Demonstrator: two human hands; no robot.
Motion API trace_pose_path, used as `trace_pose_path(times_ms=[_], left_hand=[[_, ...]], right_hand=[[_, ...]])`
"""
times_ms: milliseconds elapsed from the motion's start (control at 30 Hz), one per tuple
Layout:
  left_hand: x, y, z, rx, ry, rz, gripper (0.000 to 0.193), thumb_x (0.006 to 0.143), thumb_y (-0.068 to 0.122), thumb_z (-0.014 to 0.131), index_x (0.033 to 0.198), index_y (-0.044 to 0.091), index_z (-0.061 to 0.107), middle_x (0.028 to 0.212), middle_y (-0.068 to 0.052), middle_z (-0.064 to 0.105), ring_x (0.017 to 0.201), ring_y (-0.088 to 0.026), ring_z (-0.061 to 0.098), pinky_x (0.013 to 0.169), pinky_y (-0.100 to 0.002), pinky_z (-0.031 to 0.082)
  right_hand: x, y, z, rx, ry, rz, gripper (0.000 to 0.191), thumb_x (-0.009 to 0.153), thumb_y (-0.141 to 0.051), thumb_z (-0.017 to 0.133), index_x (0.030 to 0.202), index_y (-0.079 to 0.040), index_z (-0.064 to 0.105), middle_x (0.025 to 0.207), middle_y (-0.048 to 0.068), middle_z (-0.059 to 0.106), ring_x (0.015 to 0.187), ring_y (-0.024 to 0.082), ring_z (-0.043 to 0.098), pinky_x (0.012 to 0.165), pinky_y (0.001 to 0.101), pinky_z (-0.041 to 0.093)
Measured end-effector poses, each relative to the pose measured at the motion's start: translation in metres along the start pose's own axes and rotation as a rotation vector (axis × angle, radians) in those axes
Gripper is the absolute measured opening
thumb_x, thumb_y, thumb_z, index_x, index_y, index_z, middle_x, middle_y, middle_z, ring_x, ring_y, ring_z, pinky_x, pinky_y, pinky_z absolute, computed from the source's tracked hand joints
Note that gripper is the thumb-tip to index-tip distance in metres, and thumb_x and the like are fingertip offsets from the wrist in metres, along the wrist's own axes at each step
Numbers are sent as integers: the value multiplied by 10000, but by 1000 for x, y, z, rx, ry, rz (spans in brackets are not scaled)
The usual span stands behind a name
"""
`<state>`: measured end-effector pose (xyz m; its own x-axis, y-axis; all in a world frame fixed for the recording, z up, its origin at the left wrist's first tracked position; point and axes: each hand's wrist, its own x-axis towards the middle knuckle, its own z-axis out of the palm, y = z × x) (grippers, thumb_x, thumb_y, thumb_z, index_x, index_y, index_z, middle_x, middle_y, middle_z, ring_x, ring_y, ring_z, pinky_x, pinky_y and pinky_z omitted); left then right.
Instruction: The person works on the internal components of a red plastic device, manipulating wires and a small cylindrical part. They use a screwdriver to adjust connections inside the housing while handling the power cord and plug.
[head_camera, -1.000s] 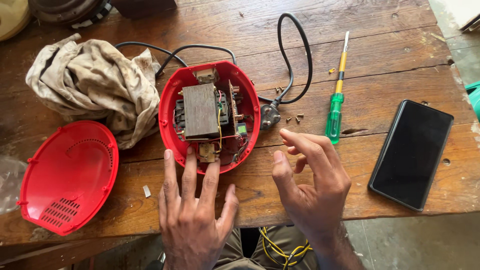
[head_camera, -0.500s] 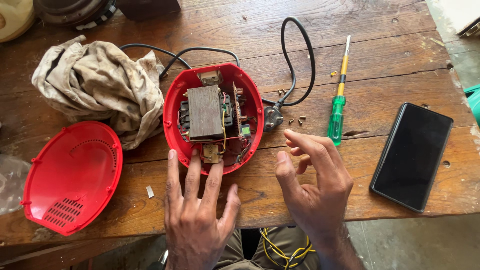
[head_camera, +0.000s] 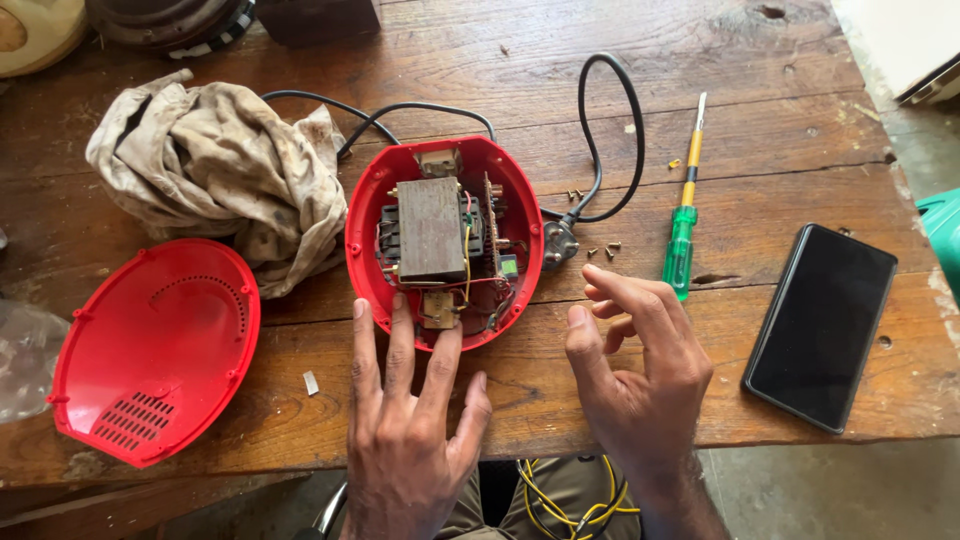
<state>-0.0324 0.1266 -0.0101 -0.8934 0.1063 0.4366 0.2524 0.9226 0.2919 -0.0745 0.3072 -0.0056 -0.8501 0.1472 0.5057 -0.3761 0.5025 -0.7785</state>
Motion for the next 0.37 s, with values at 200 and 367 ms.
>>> trace_pose_path(times_ms=[200, 367], left_hand=[[-5, -12, -11, -26, 11, -1, 511, 865, 265, 729, 1323, 58, 640, 1492, -286, 472, 1475, -552, 285, 1142, -590, 346], [-14, -26, -20, -162, 32, 1, 504, 881, 263, 736, 1318, 37, 629, 1532, -303, 426, 1488, -558, 258, 1161, -598, 333]], right_hand=[[-10, 0, 11, -31, -1, 6, 272, 942, -25, 701, 1214, -32, 692, 1061, 102, 712, 910, 142, 703, 668, 250, 553], [4, -15, -3, 137, 69, -105, 105, 1090, -45, 683, 1193, -51, 666, 1118, 102, 705, 982, 154, 697, 859, 278, 596]])
